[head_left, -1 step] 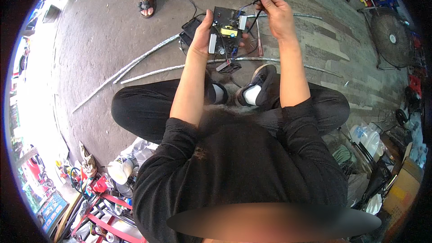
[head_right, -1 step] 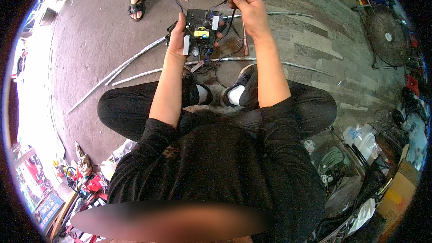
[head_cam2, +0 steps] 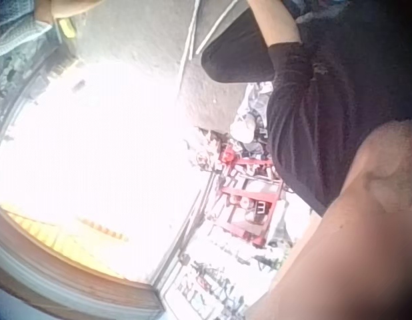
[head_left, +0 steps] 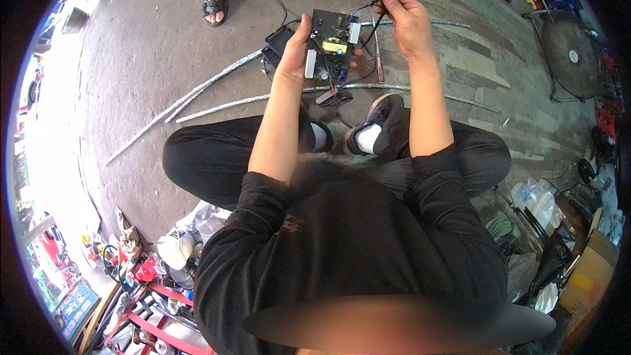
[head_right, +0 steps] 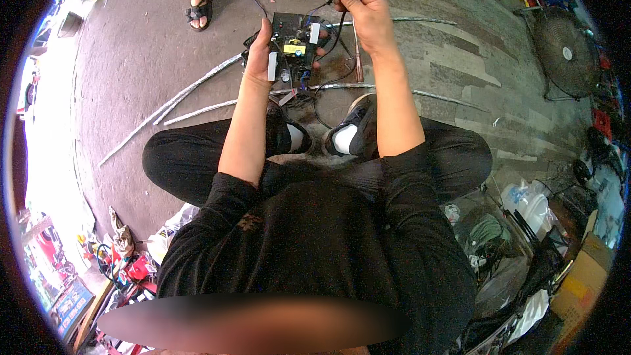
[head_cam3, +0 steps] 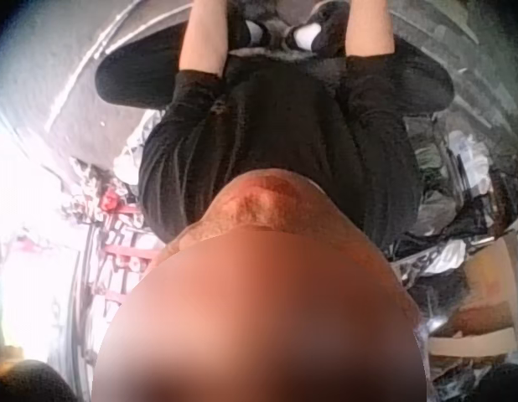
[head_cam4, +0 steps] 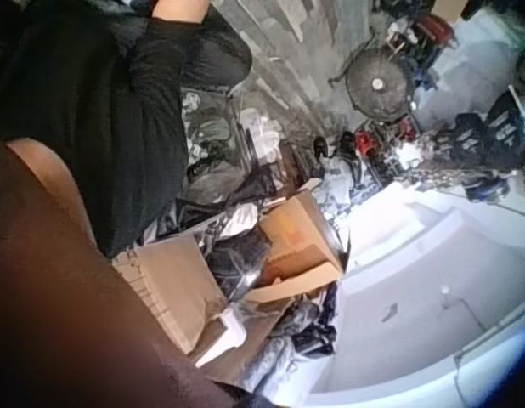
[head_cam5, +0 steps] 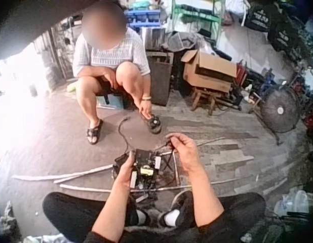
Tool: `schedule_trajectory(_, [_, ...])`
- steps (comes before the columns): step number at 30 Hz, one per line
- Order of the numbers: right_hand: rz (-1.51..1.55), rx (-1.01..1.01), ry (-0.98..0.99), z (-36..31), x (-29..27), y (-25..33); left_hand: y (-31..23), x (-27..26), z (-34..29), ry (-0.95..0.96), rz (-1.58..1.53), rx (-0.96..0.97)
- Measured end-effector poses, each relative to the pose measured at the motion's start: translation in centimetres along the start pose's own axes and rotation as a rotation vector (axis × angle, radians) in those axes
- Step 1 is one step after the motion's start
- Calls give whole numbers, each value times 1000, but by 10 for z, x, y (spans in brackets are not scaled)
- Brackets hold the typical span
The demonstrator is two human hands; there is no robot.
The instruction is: The person sits on the floor and uses a screwdriver to open a black electronic device, removes the circuit board, and uses scissors to cut wires. They then place the board back into the casing and continue working on the device.
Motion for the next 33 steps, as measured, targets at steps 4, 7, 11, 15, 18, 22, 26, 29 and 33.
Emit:
schedule_trajectory(4, [-31, -33, -63, -1, -4, 12, 0, 5, 2, 33, -70, 0])
schedule_trajectory(7, [-93, -8, -89, -1, -18, 3, -4, 5, 3, -7, -5, 47])
schedule_trajectory(11, [-141, 109, -101, 2, -21, -12, -7, 0, 1, -42, -37, 46])
schedule_trajectory(15, [-196, 127, -123, 0, -20, -30, -5, 5, 0, -4, -52, 61])
schedule_trajectory(18, [-501, 9, -187, -3, -13, -21, -10, 8, 3, -53, -43, 113])
schedule_trajectory(22, [-512, 110, -66, -5, -9, -22, -22, 16, 3, -41, -121, 201])
schedule_trajectory(26, [-444, 439, 252, -21, 27, -19, -29, 2, 1, -88, -64, 246])
schedule_trajectory(29, [-552, 442, 421, -30, 45, -3, -33, 6, 0, -48, -63, 283])
schedule_trajectory(33, [-521, 428, 552, -37, 56, 16, -38, 4, -2, -27, -78, 287])
Point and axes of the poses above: each hand's wrist, its own z-axis towards the middle knuckle, its own x-axis out of the palm, y = z × x, the point moved 6 cm from there along z, towards the middle knuckle, and after that the axes turned 6 degrees about z, right-handed, at the moved point
